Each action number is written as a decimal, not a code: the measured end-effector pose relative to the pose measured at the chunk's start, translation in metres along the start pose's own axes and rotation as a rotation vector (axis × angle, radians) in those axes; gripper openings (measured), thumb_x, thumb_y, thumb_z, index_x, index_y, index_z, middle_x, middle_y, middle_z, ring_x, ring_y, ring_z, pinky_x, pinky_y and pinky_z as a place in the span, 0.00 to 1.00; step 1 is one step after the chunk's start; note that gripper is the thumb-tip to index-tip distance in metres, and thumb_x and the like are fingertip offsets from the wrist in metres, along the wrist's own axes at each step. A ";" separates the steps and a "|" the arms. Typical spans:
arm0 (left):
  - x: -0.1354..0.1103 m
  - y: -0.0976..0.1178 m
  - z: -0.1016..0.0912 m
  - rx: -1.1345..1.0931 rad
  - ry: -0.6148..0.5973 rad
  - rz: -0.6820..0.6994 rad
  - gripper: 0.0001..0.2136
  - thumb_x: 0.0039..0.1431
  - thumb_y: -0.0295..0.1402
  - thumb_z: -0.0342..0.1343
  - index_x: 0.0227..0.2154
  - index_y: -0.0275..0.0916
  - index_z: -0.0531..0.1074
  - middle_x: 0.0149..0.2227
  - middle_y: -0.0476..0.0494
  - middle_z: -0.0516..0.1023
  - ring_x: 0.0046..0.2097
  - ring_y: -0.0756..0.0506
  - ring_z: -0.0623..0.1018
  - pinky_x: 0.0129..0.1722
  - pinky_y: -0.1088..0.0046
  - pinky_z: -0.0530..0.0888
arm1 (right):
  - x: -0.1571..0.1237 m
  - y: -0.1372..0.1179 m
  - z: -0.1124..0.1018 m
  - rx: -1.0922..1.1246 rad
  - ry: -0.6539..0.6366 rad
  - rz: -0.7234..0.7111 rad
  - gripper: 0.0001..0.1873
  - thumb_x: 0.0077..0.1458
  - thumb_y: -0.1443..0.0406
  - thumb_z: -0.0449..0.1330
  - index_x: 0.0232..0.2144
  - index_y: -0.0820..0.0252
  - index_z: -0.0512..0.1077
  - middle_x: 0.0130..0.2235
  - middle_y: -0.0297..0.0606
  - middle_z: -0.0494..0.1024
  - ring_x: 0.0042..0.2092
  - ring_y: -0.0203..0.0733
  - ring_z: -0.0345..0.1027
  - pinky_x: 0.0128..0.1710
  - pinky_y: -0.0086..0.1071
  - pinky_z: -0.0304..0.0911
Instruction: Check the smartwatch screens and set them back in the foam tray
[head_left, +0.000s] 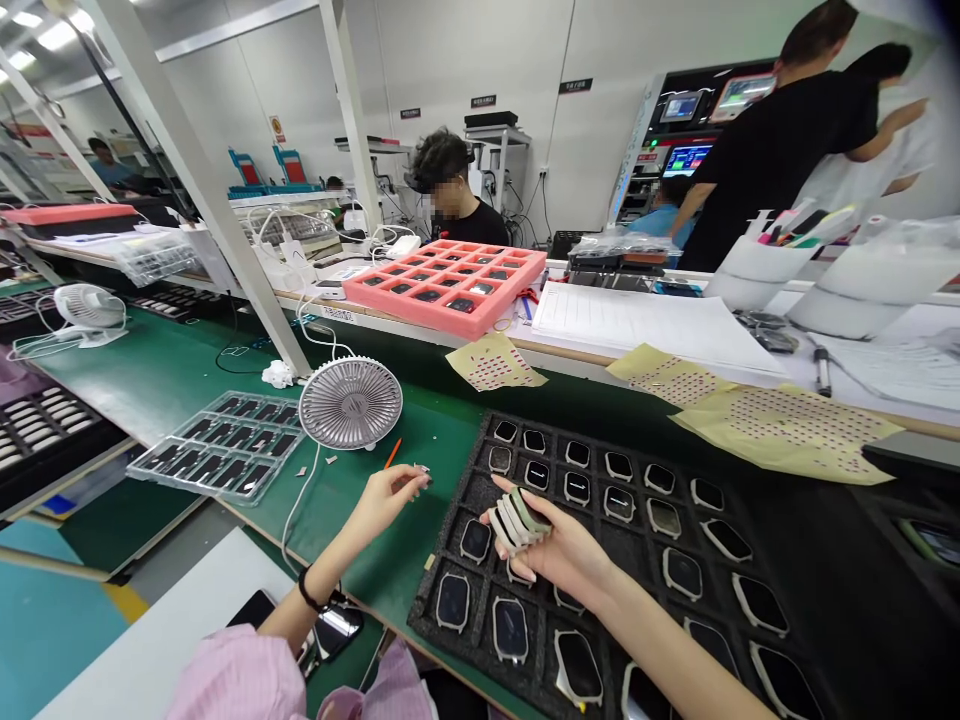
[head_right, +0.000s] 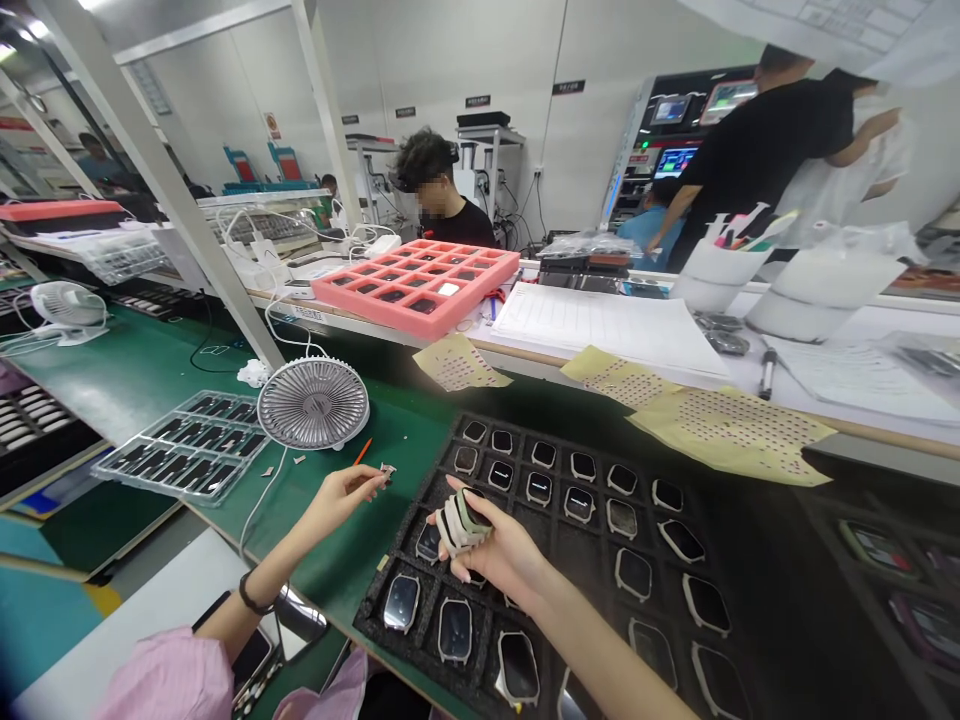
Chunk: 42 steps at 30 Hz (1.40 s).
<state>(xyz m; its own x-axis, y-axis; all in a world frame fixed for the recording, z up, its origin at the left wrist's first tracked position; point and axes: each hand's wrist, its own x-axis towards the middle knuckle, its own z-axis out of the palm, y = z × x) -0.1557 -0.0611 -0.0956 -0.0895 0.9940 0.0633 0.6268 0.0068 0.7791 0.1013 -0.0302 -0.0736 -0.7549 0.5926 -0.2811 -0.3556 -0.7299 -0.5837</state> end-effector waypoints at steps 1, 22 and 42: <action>-0.001 0.010 0.001 -0.123 -0.024 0.016 0.14 0.60 0.40 0.50 0.35 0.34 0.74 0.34 0.41 0.80 0.32 0.45 0.78 0.33 0.70 0.76 | 0.000 0.000 0.000 0.002 0.000 0.008 0.36 0.58 0.60 0.53 0.64 0.58 0.44 0.36 0.45 0.78 0.26 0.44 0.71 0.15 0.27 0.54; -0.017 0.092 0.002 0.329 -0.160 1.154 0.09 0.64 0.22 0.45 0.41 0.34 0.70 0.37 0.42 0.79 0.39 0.48 0.75 0.41 0.73 0.71 | -0.005 0.002 -0.003 0.036 -0.240 0.152 0.34 0.59 0.58 0.51 0.64 0.64 0.48 0.29 0.41 0.76 0.28 0.46 0.72 0.15 0.27 0.55; -0.024 0.088 0.007 0.382 -0.285 1.092 0.06 0.65 0.31 0.49 0.37 0.35 0.69 0.36 0.43 0.76 0.40 0.49 0.75 0.41 0.74 0.71 | -0.006 0.017 -0.004 -0.078 -0.191 0.204 0.21 0.54 0.57 0.57 0.46 0.65 0.67 0.25 0.40 0.76 0.25 0.44 0.73 0.14 0.26 0.57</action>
<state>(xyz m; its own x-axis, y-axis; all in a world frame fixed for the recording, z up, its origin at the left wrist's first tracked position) -0.0933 -0.0834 -0.0330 0.7796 0.4824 0.3994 0.4589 -0.8740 0.1598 0.1023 -0.0448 -0.0848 -0.8990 0.3561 -0.2548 -0.1479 -0.7947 -0.5887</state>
